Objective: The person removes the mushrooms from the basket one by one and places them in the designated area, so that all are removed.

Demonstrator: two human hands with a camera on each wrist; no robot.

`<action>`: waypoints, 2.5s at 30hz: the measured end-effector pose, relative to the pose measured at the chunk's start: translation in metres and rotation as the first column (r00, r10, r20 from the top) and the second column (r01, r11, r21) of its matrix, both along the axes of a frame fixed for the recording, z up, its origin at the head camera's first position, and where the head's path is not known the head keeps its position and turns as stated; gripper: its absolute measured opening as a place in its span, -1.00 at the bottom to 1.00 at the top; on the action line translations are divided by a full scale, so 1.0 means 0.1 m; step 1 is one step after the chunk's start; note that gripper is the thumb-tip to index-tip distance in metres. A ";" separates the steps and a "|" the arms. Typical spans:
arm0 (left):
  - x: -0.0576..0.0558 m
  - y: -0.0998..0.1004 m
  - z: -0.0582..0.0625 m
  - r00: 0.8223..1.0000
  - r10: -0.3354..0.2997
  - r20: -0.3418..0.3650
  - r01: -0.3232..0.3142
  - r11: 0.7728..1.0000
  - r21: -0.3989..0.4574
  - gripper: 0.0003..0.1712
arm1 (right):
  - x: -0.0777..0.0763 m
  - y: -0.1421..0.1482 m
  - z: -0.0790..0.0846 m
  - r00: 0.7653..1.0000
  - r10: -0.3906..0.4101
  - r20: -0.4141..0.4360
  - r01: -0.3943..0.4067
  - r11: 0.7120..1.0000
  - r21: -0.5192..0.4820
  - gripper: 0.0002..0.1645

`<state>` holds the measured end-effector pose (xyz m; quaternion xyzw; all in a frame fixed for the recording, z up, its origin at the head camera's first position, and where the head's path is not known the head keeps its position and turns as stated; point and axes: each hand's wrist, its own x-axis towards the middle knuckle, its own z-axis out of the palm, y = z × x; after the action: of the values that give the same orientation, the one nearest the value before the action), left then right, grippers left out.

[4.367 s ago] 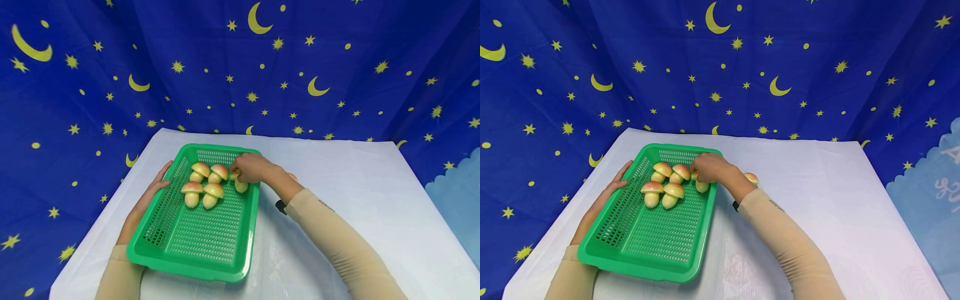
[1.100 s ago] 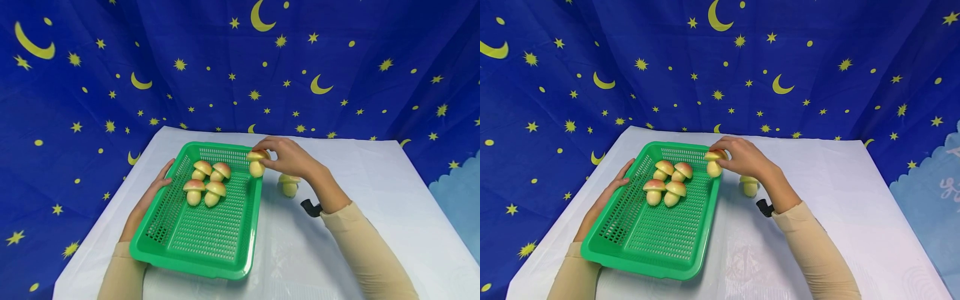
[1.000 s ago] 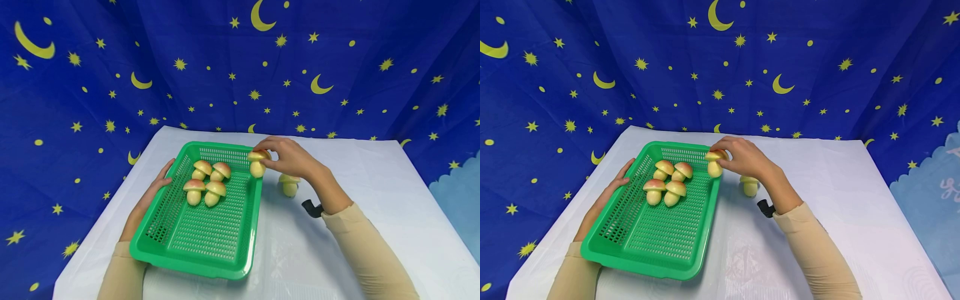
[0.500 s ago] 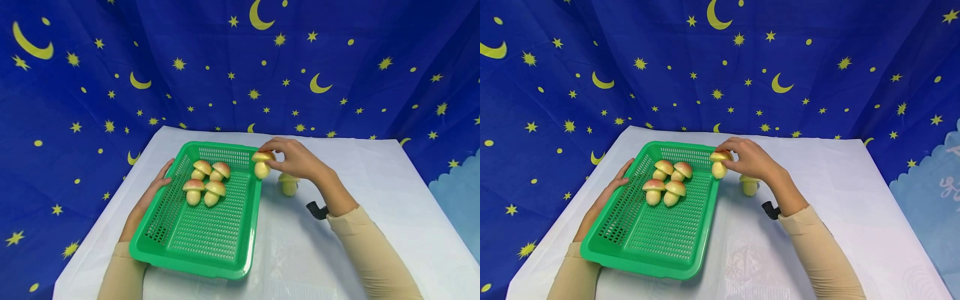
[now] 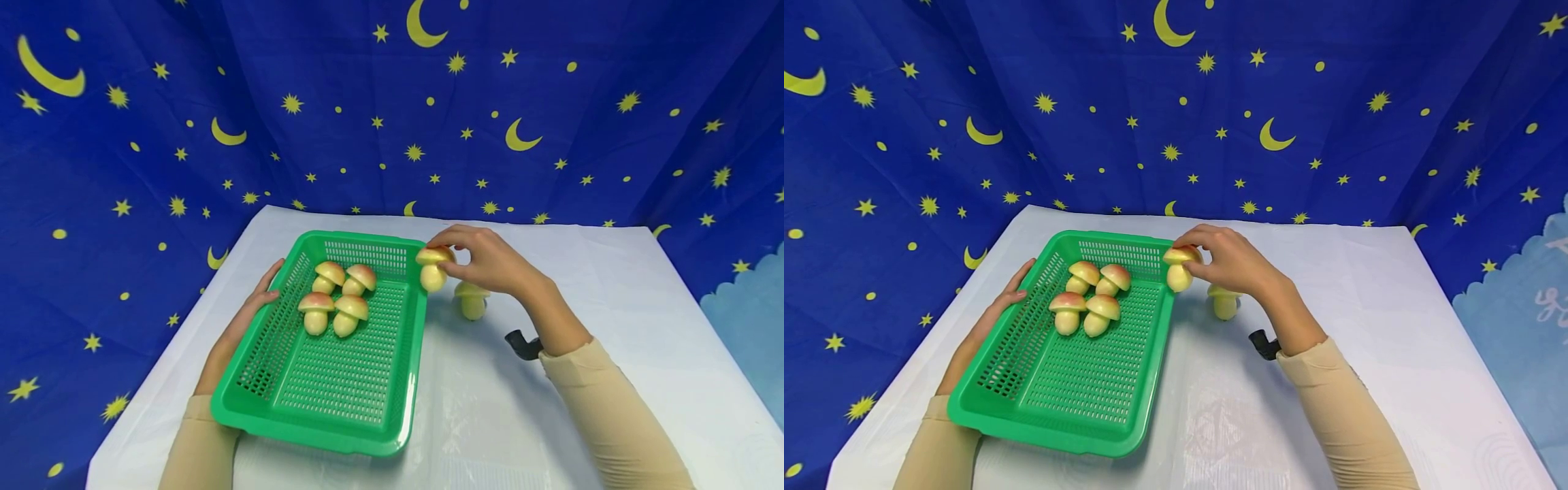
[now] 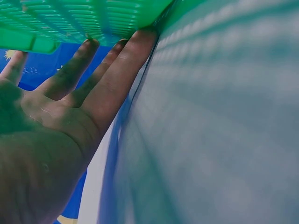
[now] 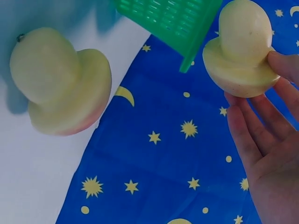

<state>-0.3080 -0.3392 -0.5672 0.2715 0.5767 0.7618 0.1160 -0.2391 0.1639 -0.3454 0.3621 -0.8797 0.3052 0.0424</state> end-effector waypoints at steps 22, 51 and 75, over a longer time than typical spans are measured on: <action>0.89 0.68 1.19 0.954 0.219 0.206 -0.188 0.969 -0.161 -0.17 | 0.03 0.16 -0.06 0.999 -0.017 -0.028 0.017 1.000 0.001 -0.66; 0.83 0.66 1.16 0.972 0.219 0.091 -0.196 0.958 -0.209 -0.13 | 0.13 0.46 -0.20 0.997 -0.077 0.021 0.077 0.997 0.019 -0.60; 0.92 0.70 1.22 0.960 0.205 0.189 -0.171 0.968 -0.183 -0.21 | 0.15 0.71 -0.24 0.991 -0.131 0.002 0.131 0.990 0.057 -0.60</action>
<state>-0.2162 -0.2696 -0.4451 0.1244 0.6458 0.7430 0.1240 -0.2241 0.2345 -0.3695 0.3039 -0.9100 0.2777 0.0496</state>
